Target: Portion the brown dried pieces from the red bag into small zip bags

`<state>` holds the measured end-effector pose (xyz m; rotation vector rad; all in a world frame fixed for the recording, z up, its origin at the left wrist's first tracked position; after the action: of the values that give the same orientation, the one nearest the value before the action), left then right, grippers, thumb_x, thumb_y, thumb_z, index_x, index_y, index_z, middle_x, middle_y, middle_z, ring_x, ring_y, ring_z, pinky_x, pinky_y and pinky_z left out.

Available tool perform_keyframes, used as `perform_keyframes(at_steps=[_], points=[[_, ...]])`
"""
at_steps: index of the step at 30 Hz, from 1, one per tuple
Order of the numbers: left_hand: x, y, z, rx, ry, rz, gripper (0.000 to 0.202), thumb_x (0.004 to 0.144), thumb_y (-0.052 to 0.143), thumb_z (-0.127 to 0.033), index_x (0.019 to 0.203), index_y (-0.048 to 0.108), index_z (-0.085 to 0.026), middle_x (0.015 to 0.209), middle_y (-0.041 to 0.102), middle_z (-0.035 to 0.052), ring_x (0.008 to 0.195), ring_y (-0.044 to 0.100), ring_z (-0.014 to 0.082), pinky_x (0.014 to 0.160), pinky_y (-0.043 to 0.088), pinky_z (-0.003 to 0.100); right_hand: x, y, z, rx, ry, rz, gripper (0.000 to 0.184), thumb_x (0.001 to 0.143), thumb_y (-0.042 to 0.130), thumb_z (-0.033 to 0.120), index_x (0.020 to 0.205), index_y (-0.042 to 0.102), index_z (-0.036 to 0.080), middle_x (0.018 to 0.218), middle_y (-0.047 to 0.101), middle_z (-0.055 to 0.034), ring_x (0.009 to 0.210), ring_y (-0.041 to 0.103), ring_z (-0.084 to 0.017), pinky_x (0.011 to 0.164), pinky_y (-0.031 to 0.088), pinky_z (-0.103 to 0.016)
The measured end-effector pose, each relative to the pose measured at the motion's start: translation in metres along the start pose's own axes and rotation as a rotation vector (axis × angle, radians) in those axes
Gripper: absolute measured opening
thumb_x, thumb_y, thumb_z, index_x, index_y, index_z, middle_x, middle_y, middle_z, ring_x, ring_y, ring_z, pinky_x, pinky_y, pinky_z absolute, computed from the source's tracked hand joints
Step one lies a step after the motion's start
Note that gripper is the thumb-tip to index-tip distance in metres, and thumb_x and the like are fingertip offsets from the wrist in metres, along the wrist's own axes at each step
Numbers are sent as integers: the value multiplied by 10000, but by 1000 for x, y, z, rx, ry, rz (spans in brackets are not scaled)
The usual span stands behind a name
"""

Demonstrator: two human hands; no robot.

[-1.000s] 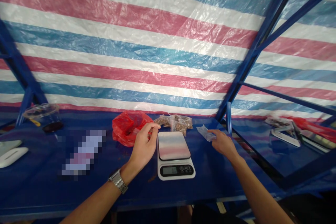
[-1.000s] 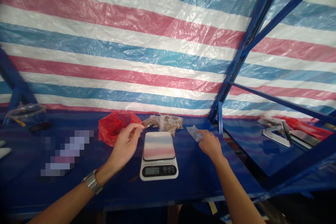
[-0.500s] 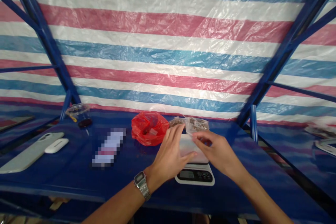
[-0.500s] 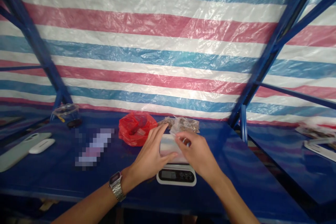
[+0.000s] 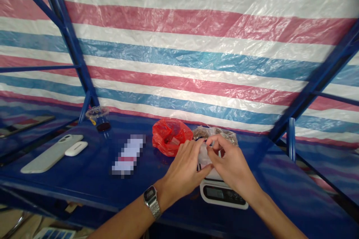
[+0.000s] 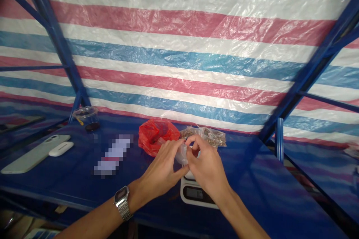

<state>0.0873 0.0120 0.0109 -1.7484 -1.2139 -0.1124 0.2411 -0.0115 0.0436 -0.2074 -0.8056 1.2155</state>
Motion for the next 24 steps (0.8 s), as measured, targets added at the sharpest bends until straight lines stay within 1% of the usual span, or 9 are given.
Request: perform_keyframes(at_steps=[3, 6, 8, 11, 13, 16, 18, 22, 24], points=[[-3, -6, 6, 104, 5, 14, 594, 913, 670, -418, 1420, 430, -224, 1304, 609, 138, 1199, 554, 351, 1034, 441, 567, 2, 6, 5, 51, -22, 67, 78, 846, 567, 303, 847, 619, 245, 622, 519, 37, 550, 480, -142, 544, 361, -271], [-6, -15, 8, 129, 4, 20, 403, 958, 614, -318, 1330, 489, -227, 1239, 637, 98, 1165, 565, 302, 1067, 406, 546, 4, 9, 6, 100, 5, 142, 98, 845, 591, 316, 808, 594, 225, 605, 497, 47, 553, 469, -128, 546, 353, -255], [-7, -20, 7, 118, 28, 32, 340, 973, 582, -269, 1301, 503, -222, 1235, 642, 84, 1179, 557, 281, 1092, 382, 532, 5, 9, 5, 139, 46, 204, 135, 858, 612, 346, 822, 596, 217, 588, 470, 58, 536, 446, -119, 523, 336, -244], [-10, -24, 5, 74, 47, 28, 427, 979, 537, -209, 1392, 431, -217, 1294, 620, 90, 1242, 530, 265, 1133, 343, 515, 2, 7, 8, 239, 64, 301, 208, 905, 614, 419, 899, 619, 211, 650, 535, 39, 578, 496, -126, 542, 390, -241], [-12, -26, 5, 41, 42, -18, 505, 976, 497, -167, 1456, 352, -217, 1351, 589, 104, 1278, 514, 253, 1157, 316, 508, -3, 5, 13, 253, 32, 370, 246, 952, 581, 445, 1017, 650, 218, 804, 640, -6, 696, 592, -150, 640, 475, -260], [-15, -30, 9, -9, 23, -78, 544, 955, 461, -128, 1473, 320, -220, 1341, 578, 113, 1260, 515, 250, 1144, 326, 507, -12, 3, 21, 131, -102, 432, 263, 997, 554, 417, 1180, 664, 263, 1082, 680, -49, 941, 656, -185, 839, 522, -300], [-16, -31, 11, -49, 15, -53, 573, 921, 478, -106, 1465, 343, -228, 1315, 577, 109, 1247, 513, 258, 1128, 343, 509, -17, 3, 23, 14, -223, 434, 243, 1002, 569, 371, 1205, 669, 282, 1187, 651, -56, 1044, 646, -195, 922, 510, -316], [-17, -31, 11, -184, -4, 75, 664, 831, 545, -67, 1450, 374, -238, 1338, 556, 107, 1272, 496, 270, 1129, 354, 512, -21, 2, 19, -182, -430, 353, 210, 1030, 523, 271, 1144, 699, 269, 1205, 633, -72, 1058, 628, -201, 916, 503, -338], [-17, -28, 7, -266, -34, 135, 581, 817, 565, -72, 1366, 452, -228, 1288, 579, 100, 1222, 528, 262, 1079, 409, 479, -21, 3, 19, -262, -531, 315, 213, 1031, 514, 244, 1113, 710, 259, 1196, 643, -78, 1060, 611, -220, 903, 496, -364]])
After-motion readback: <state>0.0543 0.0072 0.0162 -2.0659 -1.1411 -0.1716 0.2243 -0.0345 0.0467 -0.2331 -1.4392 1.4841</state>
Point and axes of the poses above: each hand's wrist, its own x-axis towards the middle knuckle, its own y-axis out of the palm, z = x × y, the point moved 2 cm from there along x, towards the middle knuckle
